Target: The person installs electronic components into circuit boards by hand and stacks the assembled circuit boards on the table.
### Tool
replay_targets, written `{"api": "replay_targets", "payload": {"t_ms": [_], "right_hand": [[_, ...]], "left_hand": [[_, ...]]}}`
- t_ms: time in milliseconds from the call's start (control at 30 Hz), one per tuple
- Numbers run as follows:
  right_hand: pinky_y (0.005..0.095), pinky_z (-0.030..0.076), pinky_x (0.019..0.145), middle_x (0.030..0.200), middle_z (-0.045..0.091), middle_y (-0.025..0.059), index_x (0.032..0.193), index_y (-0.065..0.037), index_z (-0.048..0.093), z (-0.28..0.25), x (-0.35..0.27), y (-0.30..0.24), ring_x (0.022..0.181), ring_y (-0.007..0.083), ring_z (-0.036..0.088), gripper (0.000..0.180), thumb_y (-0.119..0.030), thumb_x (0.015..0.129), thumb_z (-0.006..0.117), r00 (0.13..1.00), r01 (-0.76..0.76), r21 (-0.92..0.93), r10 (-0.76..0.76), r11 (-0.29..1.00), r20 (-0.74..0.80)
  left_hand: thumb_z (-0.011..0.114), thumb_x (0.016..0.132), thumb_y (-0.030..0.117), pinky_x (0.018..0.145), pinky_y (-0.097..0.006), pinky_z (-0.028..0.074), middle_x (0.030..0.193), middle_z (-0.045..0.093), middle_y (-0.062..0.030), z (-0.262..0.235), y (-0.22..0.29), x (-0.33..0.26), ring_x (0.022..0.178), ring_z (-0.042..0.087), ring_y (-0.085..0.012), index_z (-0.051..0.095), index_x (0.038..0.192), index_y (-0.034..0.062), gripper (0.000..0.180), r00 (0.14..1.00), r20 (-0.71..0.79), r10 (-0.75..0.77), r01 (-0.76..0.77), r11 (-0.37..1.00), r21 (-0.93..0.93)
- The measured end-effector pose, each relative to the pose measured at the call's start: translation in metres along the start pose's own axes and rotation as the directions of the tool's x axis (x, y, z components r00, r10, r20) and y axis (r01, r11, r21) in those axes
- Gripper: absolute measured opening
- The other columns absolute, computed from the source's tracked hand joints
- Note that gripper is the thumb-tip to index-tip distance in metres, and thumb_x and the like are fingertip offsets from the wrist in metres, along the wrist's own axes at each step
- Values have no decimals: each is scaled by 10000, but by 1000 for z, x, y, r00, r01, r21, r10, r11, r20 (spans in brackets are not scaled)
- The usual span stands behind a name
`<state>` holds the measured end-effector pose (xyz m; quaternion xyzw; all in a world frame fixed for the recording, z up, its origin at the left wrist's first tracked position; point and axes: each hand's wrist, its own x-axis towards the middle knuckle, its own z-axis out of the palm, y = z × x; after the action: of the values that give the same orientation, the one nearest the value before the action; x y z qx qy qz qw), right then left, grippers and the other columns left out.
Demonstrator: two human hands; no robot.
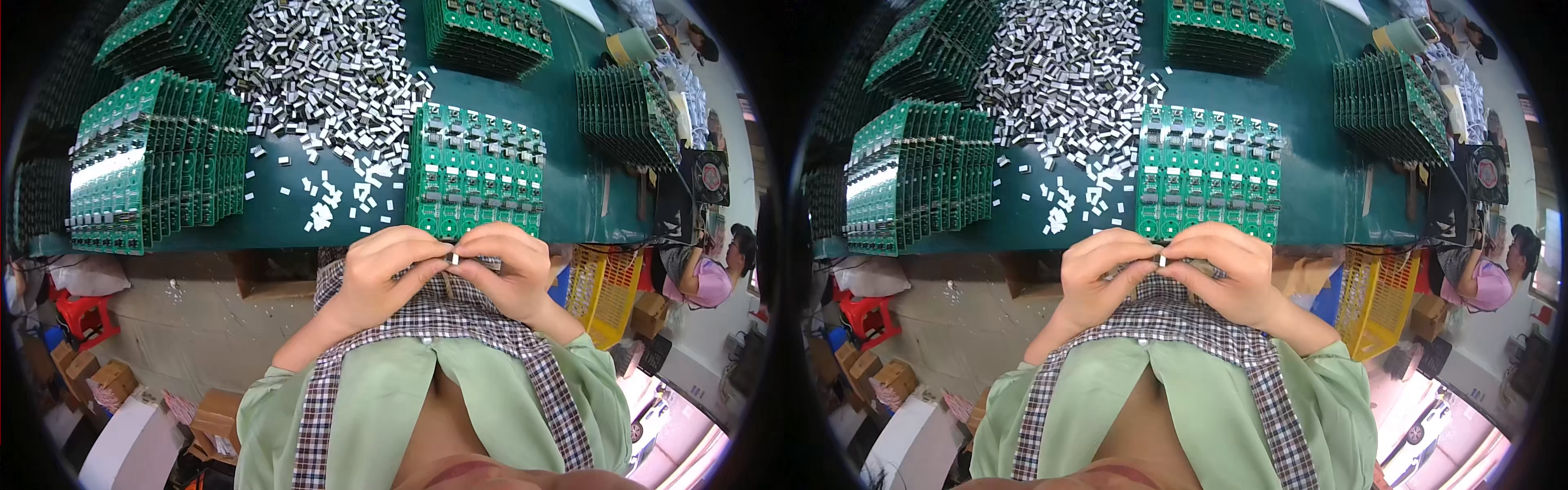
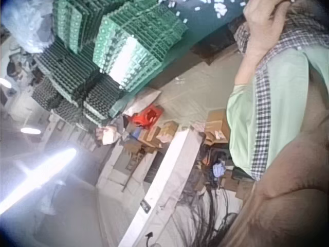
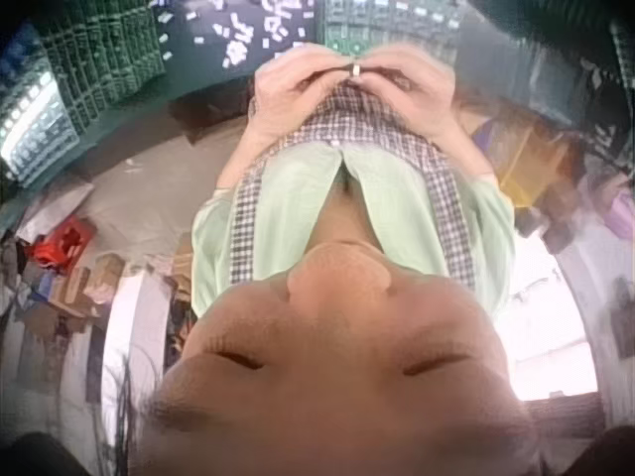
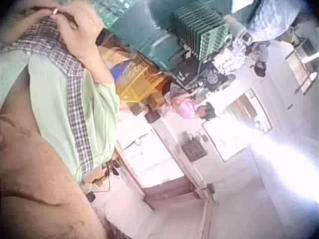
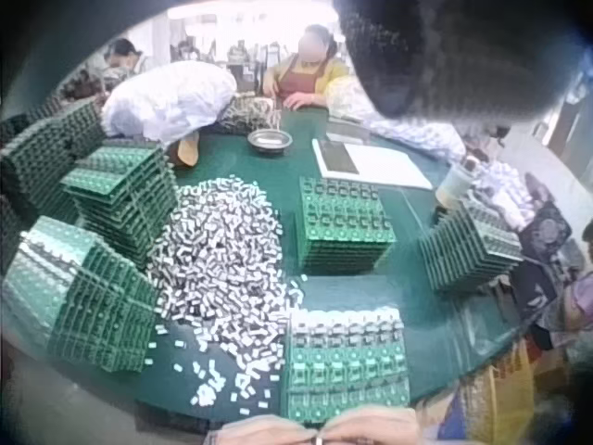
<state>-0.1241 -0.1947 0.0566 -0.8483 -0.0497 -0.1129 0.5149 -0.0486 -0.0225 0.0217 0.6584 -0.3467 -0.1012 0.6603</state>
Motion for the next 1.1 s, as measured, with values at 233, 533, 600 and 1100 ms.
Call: {"api": "replay_targets", "payload": {"t_ms": [233,533,600,1100], "right_hand": [[289,528,639,849,658,103,867,-4,670,9,14,-8,759,212,650,211,22,673,747,992,96,-149,-107,984,-72],[272,528,640,847,666,103,860,-6,669,14,21,-4,751,186,650,203,26,675,744,994,-40,-177,22,983,-103],[263,530,634,848,667,102,856,3,666,16,21,-3,745,180,650,201,27,673,747,992,-56,-145,38,988,-123],[273,548,654,861,656,98,889,10,666,15,17,-2,771,177,652,205,25,696,733,980,-176,84,183,981,-84]], "left_hand": [[711,688,-33,592,-310,503,768,642,-89,-7,3,-1,677,636,-237,641,809,20,149,987,-115,112,-81,965,250],[692,717,-16,643,-332,504,869,645,-107,-14,-4,10,748,631,-261,641,915,22,208,986,-113,122,-87,956,280],[711,689,-41,647,-293,505,840,658,-103,-12,-5,9,748,638,-226,664,876,1,197,989,-115,88,-59,971,234],[674,668,-46,637,-321,489,800,619,-100,-15,-9,10,723,613,-250,595,805,17,170,992,-37,123,-117,984,135]]}}
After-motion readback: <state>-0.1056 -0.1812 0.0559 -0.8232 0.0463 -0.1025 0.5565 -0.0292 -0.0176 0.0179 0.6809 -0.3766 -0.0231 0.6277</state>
